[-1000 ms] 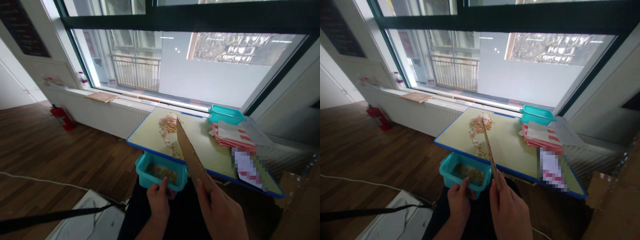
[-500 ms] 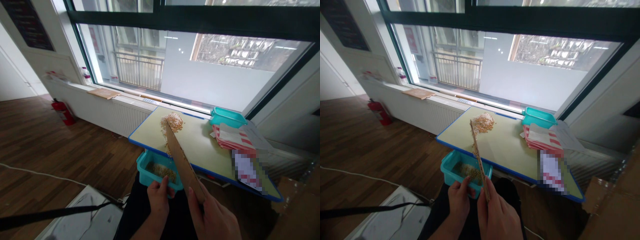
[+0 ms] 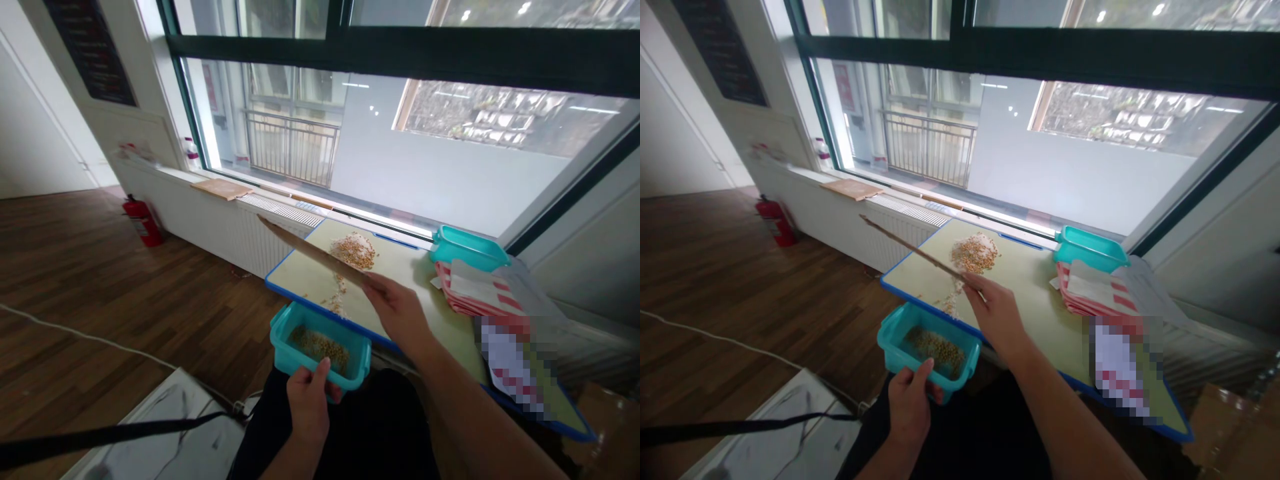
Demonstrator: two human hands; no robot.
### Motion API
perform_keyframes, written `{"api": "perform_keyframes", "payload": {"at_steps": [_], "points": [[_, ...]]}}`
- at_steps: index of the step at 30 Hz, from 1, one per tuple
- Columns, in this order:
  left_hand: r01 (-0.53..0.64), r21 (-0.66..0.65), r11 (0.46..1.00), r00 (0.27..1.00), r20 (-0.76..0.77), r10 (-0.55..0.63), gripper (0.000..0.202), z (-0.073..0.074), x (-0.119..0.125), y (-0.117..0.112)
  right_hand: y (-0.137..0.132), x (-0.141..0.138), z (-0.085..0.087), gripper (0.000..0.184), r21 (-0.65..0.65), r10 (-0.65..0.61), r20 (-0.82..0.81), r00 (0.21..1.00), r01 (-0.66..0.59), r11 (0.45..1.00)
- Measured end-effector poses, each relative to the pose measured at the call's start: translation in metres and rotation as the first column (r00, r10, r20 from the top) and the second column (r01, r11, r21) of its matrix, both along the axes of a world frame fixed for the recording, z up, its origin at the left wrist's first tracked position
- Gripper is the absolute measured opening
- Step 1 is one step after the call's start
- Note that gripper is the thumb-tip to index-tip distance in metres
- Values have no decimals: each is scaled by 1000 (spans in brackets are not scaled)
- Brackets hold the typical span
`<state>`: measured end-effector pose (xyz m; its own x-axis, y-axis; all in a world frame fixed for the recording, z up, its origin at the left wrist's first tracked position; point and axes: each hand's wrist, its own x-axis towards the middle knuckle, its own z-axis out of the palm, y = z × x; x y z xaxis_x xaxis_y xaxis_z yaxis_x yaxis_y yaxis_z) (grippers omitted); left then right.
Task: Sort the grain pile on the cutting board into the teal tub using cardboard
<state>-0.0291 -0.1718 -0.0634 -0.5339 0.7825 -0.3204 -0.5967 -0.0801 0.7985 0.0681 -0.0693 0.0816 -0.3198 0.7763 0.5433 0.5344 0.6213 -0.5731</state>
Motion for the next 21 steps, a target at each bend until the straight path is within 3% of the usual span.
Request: {"api": "perform_keyframes", "payload": {"at_steps": [3, 7, 12, 21], "points": [[3, -23, 1000, 1000, 13, -2, 36, -1, -6, 0, 68, -33, -20, 30, -247, 201, -232, 952, -258, 934], [-11, -38, 999, 1000, 8, 11, 39, -1, -13, 2, 116, -70, -27, 20, -432, 229, -266, 936, -328, 840], [-72, -64, 995, 997, -9, 72, 44, -1, -16, 4, 131, -76, -17, 27, -503, 285, -244, 927, -372, 780], [-59, -44, 997, 998, 13, 60, 39, 0, -15, 1, 126, -33, -7, 18, -565, 362, -288, 887, -462, 683]]}}
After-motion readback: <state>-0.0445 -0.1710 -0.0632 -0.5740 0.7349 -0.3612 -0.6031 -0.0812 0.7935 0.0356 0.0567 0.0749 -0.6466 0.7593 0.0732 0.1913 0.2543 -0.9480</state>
